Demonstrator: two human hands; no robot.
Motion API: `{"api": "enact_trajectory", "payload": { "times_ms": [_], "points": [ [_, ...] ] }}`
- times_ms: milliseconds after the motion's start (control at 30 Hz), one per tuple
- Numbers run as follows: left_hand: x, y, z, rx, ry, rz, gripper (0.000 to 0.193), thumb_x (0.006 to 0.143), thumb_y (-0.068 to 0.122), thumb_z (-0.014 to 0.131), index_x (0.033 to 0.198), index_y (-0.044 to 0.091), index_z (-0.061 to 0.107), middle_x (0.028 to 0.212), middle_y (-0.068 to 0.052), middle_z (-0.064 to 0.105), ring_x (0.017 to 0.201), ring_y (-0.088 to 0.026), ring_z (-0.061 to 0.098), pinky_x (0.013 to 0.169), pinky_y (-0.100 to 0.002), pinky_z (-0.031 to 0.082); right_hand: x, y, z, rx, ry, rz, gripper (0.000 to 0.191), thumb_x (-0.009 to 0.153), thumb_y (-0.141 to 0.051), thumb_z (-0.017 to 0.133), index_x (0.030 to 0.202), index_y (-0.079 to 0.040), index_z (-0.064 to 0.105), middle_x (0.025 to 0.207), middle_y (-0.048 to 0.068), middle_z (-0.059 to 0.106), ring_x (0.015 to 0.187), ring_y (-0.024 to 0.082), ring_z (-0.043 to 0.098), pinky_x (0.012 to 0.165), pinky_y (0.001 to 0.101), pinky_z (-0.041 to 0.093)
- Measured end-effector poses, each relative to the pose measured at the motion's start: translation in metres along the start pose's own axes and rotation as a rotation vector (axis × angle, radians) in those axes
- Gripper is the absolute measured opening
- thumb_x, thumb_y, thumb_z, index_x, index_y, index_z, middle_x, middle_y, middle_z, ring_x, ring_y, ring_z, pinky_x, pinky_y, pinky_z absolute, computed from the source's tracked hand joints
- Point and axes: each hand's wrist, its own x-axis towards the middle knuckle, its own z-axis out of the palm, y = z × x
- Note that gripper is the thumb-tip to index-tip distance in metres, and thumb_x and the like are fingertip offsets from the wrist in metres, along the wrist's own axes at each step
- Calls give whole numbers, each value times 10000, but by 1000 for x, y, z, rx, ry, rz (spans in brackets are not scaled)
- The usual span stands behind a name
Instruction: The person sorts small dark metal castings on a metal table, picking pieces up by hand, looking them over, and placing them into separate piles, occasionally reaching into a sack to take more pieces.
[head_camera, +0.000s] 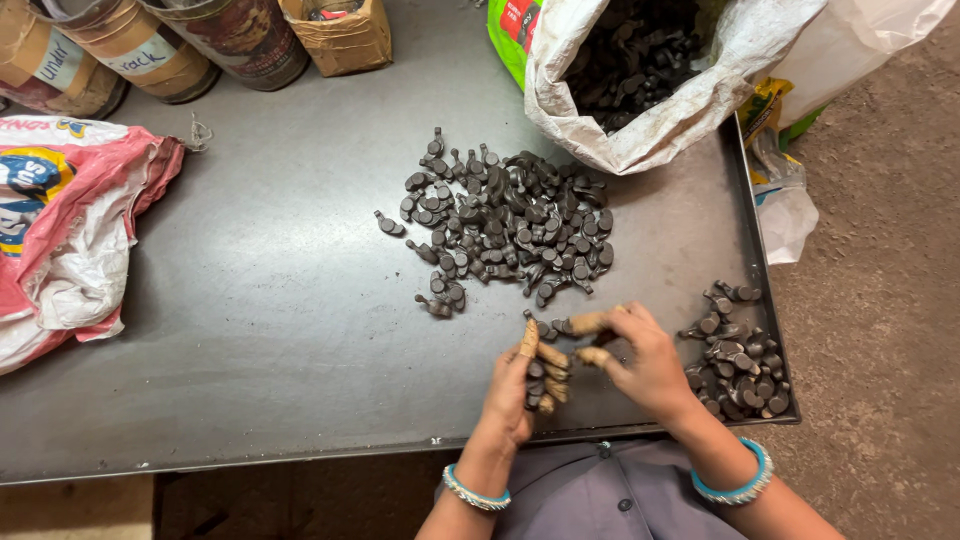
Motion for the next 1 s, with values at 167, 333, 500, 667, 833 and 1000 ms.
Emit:
{"api": "enact_trajectory", "payload": {
  "times_ms": [167, 333, 500, 667, 833, 1000],
  "points": [
    [-2, 30, -11, 180, 110, 185, 204, 965, 189, 707, 968, -14, 732, 783, -49, 721, 589, -106, 644, 494, -245, 497, 23, -14, 24, -462, -99, -72, 480, 683, 4, 833, 1138, -80, 701, 1023, 75, 709, 986, 309, 598, 891, 409, 514],
    [-3, 39, -9, 327, 159, 244, 169, 926, 153, 742, 978, -7, 761, 777, -38, 716, 588, -87, 630, 480, -238, 479, 31, 16, 20, 113, -93, 231, 377, 755, -13, 833, 1098, -62, 684, 1035, 64, 736, 972, 212, 664, 816, 346, 534],
    [3, 23, 0, 353, 85, 152, 193, 940, 174, 702, 1018, 0, 736, 799, -46, 737, 596, -98, 667, 459, -261, 504, 12, 45, -1, 1032, -50, 432, 434, 804, 69, 746, 1199, -23, 591, 1121, 116, 728, 1012, 189, 706, 853, 328, 598],
    [12, 5, 4, 318, -12, -14, 216, 989, 231, 677, 1014, 17, 692, 767, -54, 716, 532, -117, 627, 408, -254, 443, -2, 54, -11, 1114, -59, 446, 504, 804, 81, 732, 1272, -9, 568, 1195, 215, 725, 1025, 266, 736, 849, 356, 600],
    [19, -2, 4, 289, -89, -41, 201, 976, 205, 716, 1040, 18, 679, 826, -46, 714, 628, -105, 653, 508, -257, 514, -6, 54, -10, 1089, -49, 464, 460, 833, 65, 714, 1271, 19, 579, 1213, 231, 723, 1052, 272, 737, 915, 377, 607],
    [20, 1, 0, 113, -184, -166, 277, 985, 268, 706, 1109, 21, 692, 885, -24, 717, 714, -92, 676, 613, -248, 559, -8, 58, -8, 1080, -72, 485, 355, 867, -2, 739, 1208, 55, 659, 1131, 187, 744, 950, 239, 739, 846, 357, 609]
  ]
}}
